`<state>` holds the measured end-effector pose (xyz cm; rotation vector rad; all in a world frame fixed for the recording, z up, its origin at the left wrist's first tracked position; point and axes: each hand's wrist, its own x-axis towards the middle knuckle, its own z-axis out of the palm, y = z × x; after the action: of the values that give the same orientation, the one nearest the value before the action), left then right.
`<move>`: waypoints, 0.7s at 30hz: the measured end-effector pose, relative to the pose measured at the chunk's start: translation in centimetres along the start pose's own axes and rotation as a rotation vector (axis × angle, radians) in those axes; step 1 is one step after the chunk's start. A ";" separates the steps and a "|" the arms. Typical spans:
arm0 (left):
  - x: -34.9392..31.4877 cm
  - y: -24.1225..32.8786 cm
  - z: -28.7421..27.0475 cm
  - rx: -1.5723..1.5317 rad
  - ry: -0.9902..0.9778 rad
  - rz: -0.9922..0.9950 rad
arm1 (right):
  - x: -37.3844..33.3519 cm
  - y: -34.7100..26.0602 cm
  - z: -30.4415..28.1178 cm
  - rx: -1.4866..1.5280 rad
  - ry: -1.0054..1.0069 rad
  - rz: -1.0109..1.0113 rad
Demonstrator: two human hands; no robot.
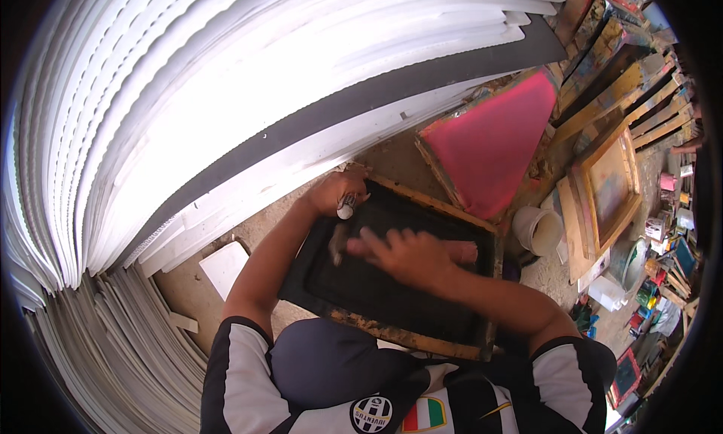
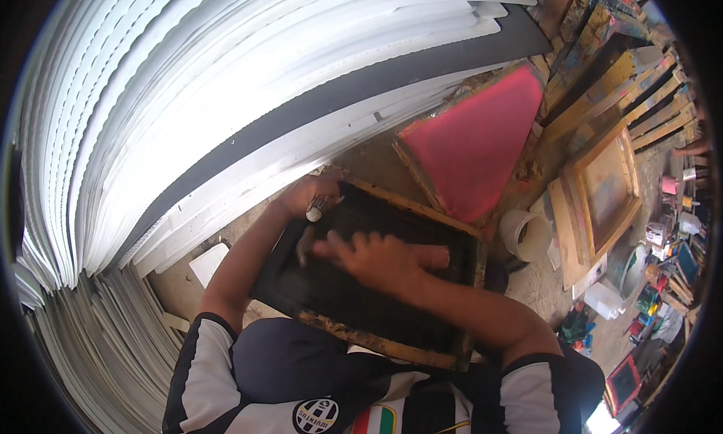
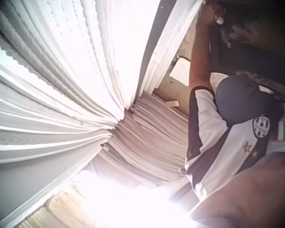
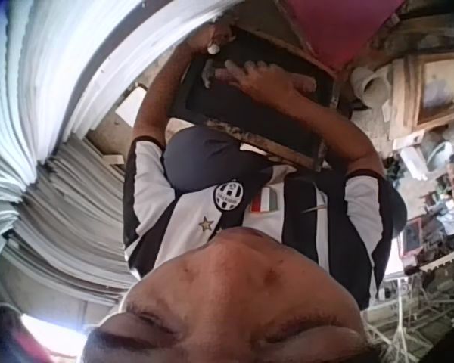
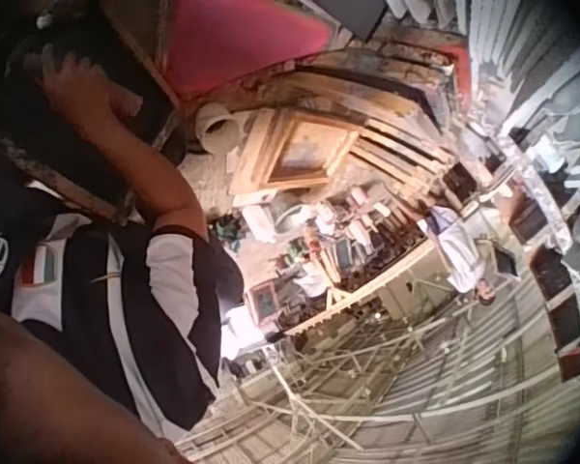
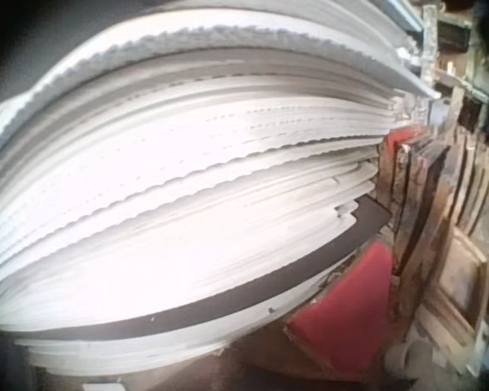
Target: The person sits on the floor and uses a hammer and a small metal tool to repair a wooden picture frame. They repeatedly tap the frame's corners and edges, occasionally flipping the frame to work on different sides.
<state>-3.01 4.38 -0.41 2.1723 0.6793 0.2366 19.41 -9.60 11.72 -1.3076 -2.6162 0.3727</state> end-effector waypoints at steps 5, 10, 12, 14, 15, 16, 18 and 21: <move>-0.4 -0.6 0.7 -0.040 0.130 0.115 | -0.4 0.1 -0.7 0.081 0.194 -0.209; -0.1 -0.3 0.0 -0.037 -0.006 0.013 | 0.0 -1.3 -1.3 0.027 0.181 -0.105; -0.1 -0.3 0.1 -0.023 0.034 0.054 | 0.2 -0.7 -2.5 0.070 0.233 -0.257; -0.1 0.3 0.1 -0.013 0.048 0.005 | 0.0 -0.5 -1.8 0.043 0.157 -0.187; 0.0 0.3 -0.1 -0.020 0.033 -0.016 | 0.4 -0.3 -0.7 -0.012 0.065 -0.053; -0.1 0.5 -0.2 -0.028 0.018 -0.037 | 0.6 -0.1 -0.1 -0.066 -0.026 0.081; 0.0 0.6 -0.3 -0.031 0.003 -0.058 | -0.6 -1.7 -1.0 -0.020 0.089 -0.020; 0.1 0.4 -0.1 -0.039 0.006 -0.055 | -0.5 -1.1 -1.4 0.032 0.150 -0.103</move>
<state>-2.84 4.28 -0.01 2.1138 0.7309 0.2257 19.29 -10.38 13.37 -1.1390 -2.5292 0.2865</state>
